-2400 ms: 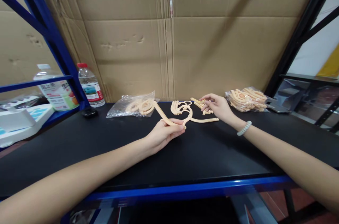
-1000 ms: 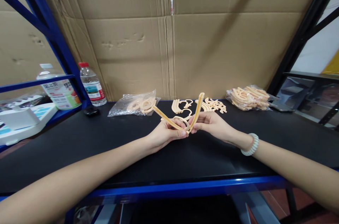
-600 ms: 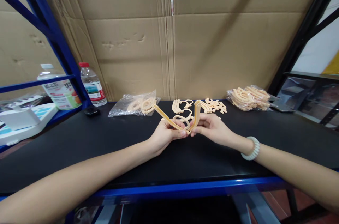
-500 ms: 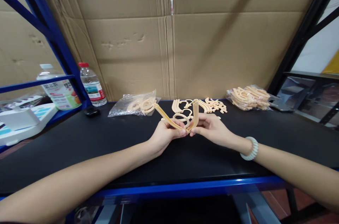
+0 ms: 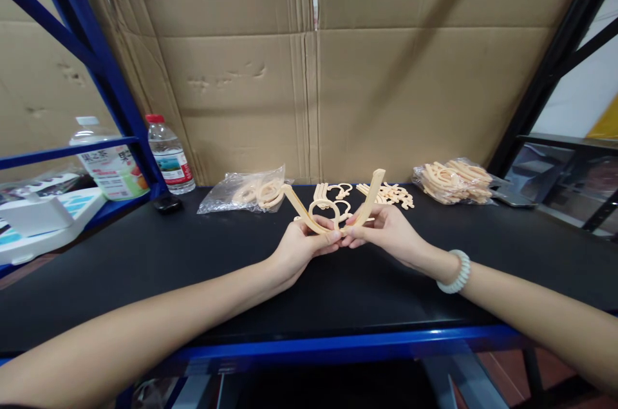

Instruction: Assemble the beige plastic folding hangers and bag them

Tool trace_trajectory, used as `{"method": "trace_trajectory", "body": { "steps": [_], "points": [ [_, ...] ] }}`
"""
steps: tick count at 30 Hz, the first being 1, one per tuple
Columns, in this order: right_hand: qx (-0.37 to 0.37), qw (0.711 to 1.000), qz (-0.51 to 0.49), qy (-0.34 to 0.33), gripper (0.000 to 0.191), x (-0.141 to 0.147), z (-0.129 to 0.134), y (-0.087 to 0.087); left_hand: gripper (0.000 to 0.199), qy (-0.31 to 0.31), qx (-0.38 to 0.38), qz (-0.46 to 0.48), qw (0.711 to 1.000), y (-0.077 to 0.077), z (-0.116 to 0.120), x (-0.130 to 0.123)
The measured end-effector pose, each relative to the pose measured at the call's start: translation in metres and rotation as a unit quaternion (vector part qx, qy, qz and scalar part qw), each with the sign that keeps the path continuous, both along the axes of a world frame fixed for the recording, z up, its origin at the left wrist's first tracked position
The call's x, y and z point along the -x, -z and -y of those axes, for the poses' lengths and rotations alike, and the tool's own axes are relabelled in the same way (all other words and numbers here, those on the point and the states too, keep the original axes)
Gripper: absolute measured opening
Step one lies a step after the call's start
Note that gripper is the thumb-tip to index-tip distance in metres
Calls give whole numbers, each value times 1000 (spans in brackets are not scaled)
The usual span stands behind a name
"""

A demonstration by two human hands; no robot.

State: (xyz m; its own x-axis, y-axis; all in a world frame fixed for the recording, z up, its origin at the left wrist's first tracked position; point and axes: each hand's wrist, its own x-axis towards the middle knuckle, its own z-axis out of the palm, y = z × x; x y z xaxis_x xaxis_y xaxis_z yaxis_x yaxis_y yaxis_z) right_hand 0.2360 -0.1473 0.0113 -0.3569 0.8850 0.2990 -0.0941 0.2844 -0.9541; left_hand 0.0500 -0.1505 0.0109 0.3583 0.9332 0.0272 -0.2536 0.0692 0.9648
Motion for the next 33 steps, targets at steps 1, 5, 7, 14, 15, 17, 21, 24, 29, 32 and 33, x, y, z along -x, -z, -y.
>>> {"method": "trace_trajectory", "body": {
  "steps": [1,5,7,14,15,17,21,24,29,32,33],
  "points": [
    [11,1000,2,-3,26,-4,-2,-3,28,0,3,1,1000,-2,0,1],
    [48,999,20,-8,25,-33,-15,-16,19,-34,8,21,999,-15,-5,10],
    [50,998,44,-1,24,-51,-25,-20,13,-49,11,29,998,-21,-13,17],
    [1,993,111,37,26,-92,-44,-31,14,-45,1,-9,999,-28,-48,43],
    [7,993,113,39,26,-93,-44,-32,12,-39,-18,-33,999,-27,-51,46],
    [22,992,119,41,27,-95,-44,-33,10,-27,-91,-112,989,-25,-55,50],
    [3,980,195,30,27,-99,-49,-30,11,8,-328,-322,888,-25,-59,54],
    [-33,956,290,21,26,-102,-54,-27,14,30,-442,-419,792,-25,-64,60],
    [-121,903,411,32,19,-100,-53,-28,17,51,-542,-521,657,-26,-70,69],
    [-151,884,442,22,15,-94,-49,-29,19,54,-573,-553,603,-25,-70,70],
    [-156,879,450,23,14,-92,-48,-28,20,52,-581,-559,589,-25,-70,70]
  ]
}}
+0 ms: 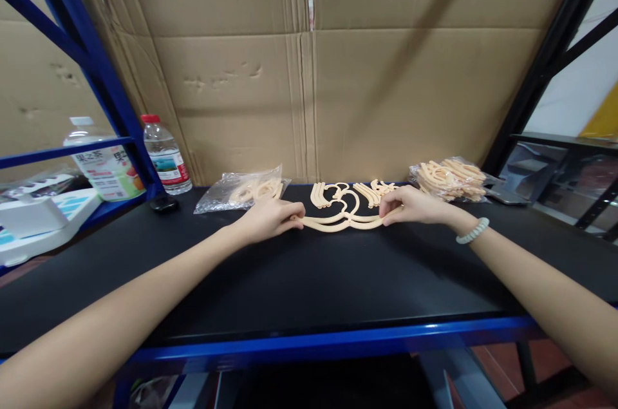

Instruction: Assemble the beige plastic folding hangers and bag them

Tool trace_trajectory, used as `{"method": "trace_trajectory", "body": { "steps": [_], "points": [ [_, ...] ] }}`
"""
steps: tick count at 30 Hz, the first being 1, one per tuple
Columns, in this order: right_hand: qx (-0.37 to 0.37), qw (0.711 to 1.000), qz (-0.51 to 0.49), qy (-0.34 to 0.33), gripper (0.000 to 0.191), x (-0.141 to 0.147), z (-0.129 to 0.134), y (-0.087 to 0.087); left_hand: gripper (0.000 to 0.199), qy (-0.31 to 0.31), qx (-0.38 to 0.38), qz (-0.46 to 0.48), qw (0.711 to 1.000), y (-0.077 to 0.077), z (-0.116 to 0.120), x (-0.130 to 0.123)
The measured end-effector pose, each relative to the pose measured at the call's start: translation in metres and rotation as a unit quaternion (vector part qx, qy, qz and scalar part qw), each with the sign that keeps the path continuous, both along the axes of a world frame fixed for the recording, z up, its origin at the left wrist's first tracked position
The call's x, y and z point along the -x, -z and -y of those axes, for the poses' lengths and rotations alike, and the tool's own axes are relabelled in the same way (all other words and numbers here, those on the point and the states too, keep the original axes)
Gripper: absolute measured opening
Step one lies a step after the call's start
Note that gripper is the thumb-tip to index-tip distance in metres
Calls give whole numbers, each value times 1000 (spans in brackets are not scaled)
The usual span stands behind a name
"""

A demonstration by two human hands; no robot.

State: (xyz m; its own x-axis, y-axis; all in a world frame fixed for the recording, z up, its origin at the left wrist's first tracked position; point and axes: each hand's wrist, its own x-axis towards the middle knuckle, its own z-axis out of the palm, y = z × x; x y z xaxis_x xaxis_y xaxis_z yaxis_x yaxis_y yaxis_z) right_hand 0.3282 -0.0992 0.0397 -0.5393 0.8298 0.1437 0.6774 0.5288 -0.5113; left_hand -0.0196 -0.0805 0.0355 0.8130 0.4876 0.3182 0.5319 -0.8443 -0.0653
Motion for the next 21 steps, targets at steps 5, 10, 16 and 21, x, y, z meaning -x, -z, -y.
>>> {"method": "trace_trajectory", "body": {
  "steps": [5,10,16,21],
  "points": [
    [-52,998,26,1,13,5,1,3,21,-3,-52,-17,999,3,-1,1],
    [-84,995,36,-29,16,1,-7,10,20,-11,-53,-14,998,5,-3,1],
    [-88,995,28,-48,19,-1,-12,17,15,-38,2,-8,999,8,-3,-1],
    [-65,997,24,-36,17,0,-11,18,12,-48,49,-4,998,9,-5,-1]
  ]
}}
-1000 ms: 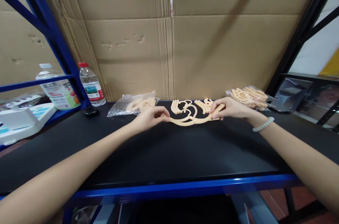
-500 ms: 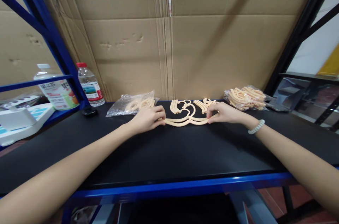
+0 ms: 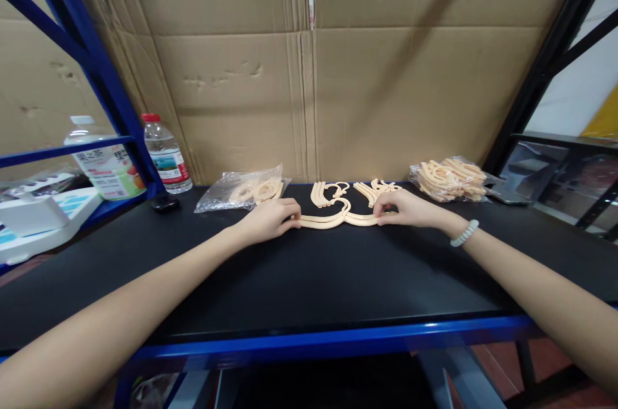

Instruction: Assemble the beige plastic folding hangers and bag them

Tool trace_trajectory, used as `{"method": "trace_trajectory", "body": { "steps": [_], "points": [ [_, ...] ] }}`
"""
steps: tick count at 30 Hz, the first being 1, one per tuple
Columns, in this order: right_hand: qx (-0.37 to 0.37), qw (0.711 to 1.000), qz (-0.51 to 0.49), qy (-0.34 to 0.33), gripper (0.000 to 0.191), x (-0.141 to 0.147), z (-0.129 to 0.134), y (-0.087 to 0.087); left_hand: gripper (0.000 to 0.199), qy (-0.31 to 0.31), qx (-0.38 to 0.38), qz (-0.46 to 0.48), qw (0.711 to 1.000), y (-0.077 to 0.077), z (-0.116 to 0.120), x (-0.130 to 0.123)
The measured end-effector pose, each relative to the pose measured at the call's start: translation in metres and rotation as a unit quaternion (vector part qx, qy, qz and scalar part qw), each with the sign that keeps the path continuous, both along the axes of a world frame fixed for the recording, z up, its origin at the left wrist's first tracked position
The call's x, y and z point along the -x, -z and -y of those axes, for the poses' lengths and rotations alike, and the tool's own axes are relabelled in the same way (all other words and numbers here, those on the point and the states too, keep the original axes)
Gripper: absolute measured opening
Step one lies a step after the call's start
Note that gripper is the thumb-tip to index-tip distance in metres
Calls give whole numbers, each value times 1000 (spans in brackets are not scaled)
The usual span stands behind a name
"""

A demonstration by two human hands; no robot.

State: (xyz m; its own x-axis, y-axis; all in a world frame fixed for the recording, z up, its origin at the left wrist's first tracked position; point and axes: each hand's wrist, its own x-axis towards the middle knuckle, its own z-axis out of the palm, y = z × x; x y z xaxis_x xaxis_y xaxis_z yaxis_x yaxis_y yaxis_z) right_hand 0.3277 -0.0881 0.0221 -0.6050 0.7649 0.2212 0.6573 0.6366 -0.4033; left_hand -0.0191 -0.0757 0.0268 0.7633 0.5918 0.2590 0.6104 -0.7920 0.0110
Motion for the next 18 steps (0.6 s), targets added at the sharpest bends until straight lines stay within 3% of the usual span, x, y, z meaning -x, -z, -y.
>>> {"method": "trace_trajectory", "body": {
  "steps": [18],
  "points": [
    [5,1000,20,20,14,-2,3,-4,11,-5,-18,55,998,13,-2,-4]
  ]
}}
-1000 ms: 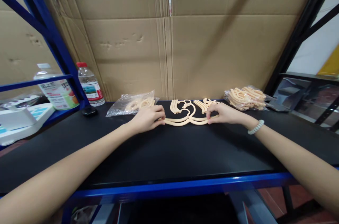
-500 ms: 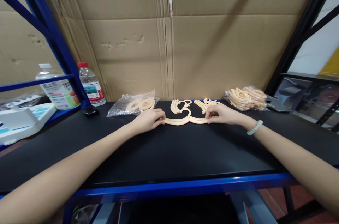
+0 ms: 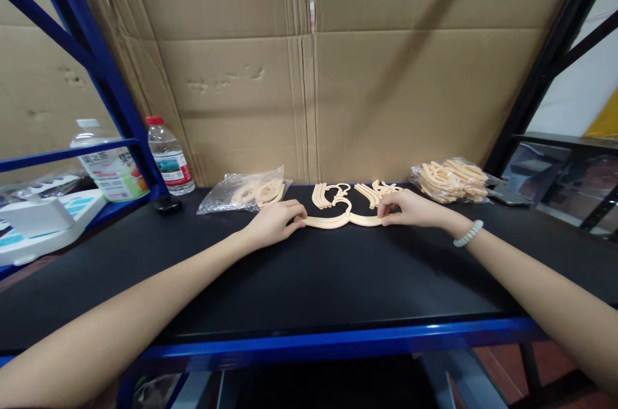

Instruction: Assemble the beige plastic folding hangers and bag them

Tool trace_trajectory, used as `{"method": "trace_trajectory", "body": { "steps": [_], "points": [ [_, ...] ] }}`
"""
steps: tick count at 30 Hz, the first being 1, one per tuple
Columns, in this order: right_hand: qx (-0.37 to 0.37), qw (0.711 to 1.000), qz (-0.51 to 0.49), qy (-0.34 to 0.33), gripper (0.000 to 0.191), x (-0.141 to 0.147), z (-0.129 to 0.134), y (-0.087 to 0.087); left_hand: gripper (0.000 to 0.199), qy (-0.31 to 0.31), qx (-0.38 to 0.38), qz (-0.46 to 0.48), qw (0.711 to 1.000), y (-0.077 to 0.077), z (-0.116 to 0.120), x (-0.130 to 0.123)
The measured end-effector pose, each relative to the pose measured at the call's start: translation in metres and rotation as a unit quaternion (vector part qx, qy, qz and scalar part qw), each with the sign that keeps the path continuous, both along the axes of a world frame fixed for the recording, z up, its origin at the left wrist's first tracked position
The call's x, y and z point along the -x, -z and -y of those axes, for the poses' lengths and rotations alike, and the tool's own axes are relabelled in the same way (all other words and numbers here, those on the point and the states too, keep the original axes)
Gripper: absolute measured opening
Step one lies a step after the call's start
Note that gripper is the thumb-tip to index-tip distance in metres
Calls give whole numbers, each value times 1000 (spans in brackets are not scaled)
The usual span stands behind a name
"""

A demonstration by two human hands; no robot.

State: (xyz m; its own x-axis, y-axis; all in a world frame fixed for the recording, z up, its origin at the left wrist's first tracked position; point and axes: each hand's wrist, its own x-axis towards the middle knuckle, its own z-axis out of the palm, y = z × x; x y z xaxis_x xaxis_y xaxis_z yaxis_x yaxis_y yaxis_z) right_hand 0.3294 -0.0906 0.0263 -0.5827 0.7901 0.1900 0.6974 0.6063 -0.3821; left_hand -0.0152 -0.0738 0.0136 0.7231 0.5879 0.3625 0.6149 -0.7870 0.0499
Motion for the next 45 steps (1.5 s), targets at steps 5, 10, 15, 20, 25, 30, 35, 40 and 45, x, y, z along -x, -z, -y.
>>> {"method": "trace_trajectory", "body": {
  "steps": [5,10,15,20,25,30,35,40,45],
  "points": [
    [-17,1000,15,4,12,3,4,-3,11,-9,-21,-11,1000,-1,4,-1],
    [-16,1000,12,-4,15,5,8,-8,11,-15,-35,-9,999,-2,9,-4],
    [-16,1000,15,-1,15,3,9,-10,13,6,-37,-4,999,-1,12,-5],
    [-10,999,31,7,17,1,10,-14,15,26,-32,-7,999,-1,11,-5],
    [-9,998,59,9,14,-1,8,-13,18,34,-34,-19,999,-2,11,-6],
    [-11,999,42,1,15,-3,3,-8,22,37,-33,-23,998,-3,8,-5],
    [-15,999,31,3,14,-3,2,-5,23,33,-35,-5,999,2,3,-4],
    [-25,999,31,17,12,-1,1,-2,22,14,-40,10,999,7,-2,-4],
    [-47,998,34,24,12,1,1,-1,22,-2,-34,21,999,9,-3,-5]
  ]
}}
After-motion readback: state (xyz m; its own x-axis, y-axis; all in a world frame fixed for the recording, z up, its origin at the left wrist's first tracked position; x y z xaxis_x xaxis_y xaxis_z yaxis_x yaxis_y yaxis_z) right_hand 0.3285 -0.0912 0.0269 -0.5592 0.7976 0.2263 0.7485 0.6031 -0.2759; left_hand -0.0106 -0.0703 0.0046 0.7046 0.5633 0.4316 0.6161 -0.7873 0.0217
